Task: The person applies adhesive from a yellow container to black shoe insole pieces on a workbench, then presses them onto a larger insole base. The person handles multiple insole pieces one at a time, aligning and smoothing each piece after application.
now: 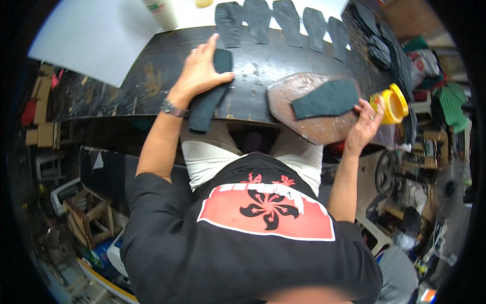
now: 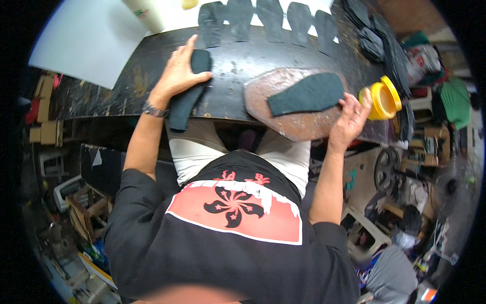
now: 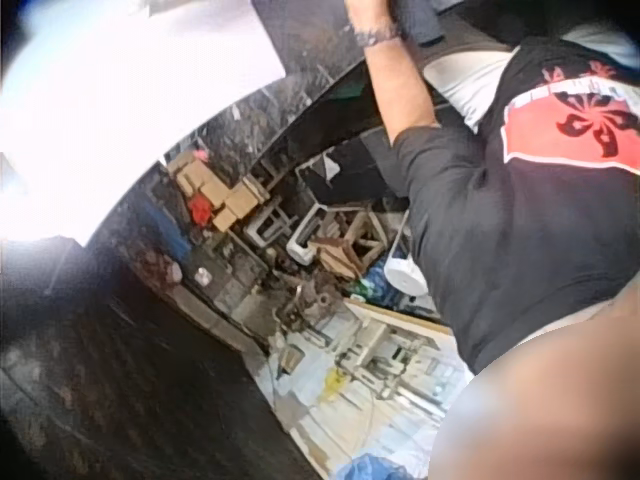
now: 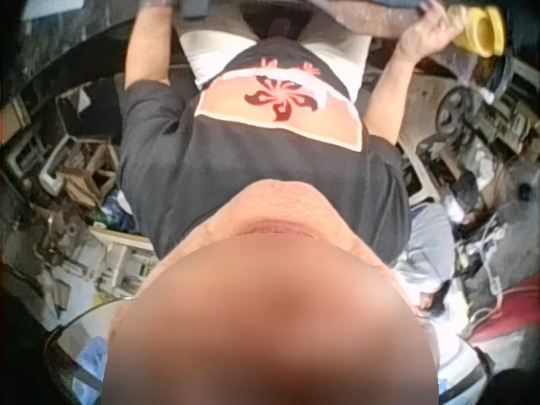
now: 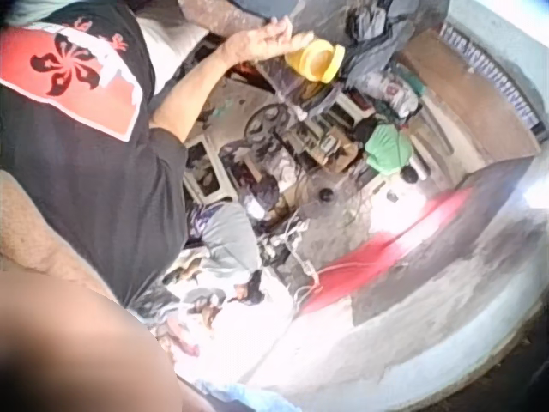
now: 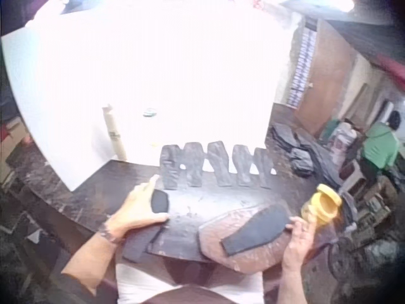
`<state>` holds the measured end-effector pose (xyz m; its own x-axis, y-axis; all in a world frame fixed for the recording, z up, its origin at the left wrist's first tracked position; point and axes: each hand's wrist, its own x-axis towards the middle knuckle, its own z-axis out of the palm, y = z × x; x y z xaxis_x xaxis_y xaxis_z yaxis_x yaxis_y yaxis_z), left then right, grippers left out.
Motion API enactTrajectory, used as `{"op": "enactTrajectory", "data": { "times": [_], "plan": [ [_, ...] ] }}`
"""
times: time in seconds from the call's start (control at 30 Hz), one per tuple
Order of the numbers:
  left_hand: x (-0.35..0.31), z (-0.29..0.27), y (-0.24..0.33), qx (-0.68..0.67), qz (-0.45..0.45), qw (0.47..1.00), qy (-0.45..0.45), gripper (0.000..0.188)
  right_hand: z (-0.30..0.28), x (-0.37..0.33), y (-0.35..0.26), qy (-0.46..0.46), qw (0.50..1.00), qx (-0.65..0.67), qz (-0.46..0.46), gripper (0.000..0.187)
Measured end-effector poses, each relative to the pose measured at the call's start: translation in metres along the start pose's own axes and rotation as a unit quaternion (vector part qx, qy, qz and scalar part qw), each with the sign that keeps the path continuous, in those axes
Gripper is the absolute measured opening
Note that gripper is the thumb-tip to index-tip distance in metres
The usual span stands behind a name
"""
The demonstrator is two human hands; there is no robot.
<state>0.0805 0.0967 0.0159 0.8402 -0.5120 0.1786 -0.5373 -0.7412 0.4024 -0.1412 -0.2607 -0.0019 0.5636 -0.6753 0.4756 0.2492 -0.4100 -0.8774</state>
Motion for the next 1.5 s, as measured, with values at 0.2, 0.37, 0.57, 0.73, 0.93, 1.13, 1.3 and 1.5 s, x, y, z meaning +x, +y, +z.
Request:
{"op": "enactTrajectory", "data": {
  "times": [0.2,0.37,0.57,0.73,0.93,1.13,1.3,1.5],
  "plan": [
    [0.0,-0.002,-0.004,-0.04,0.044,0.998,0.016,0.11,-0.006,0.001,0.0,-0.009,0.999,-0.042,0.008,0.035],
    [-0.013,-0.037,0.033,-0.044,0.053,0.989,0.134,0.081,-0.046,0.021,-0.015,0.026,0.976,-0.182,-0.116,0.023],
    [-0.057,-0.032,0.112,-0.23,0.154,0.96,0.028,0.045,-0.096,0.08,-0.023,0.007,0.798,-0.601,0.04,0.058],
    [-0.052,0.025,0.147,-0.22,0.214,0.951,-0.016,0.034,-0.094,0.11,-0.039,-0.057,0.769,-0.611,0.181,0.071],
    [-0.04,0.053,0.144,-0.221,0.234,0.946,-0.031,0.027,-0.104,0.09,-0.038,0.028,0.773,-0.626,0.099,0.066],
    [-0.036,0.051,0.143,-0.241,0.234,0.94,-0.055,0.026,-0.084,0.068,-0.039,-0.228,0.83,-0.431,0.269,0.083],
    [-0.035,0.053,0.144,-0.246,0.234,0.939,-0.062,0.027,-0.026,0.046,-0.01,-0.21,0.964,-0.154,0.049,0.07],
    [-0.035,0.053,0.139,-0.264,0.245,0.931,-0.058,0.029,-0.007,0.038,0.006,-0.269,0.803,-0.53,-0.04,0.071]
  ]
}}
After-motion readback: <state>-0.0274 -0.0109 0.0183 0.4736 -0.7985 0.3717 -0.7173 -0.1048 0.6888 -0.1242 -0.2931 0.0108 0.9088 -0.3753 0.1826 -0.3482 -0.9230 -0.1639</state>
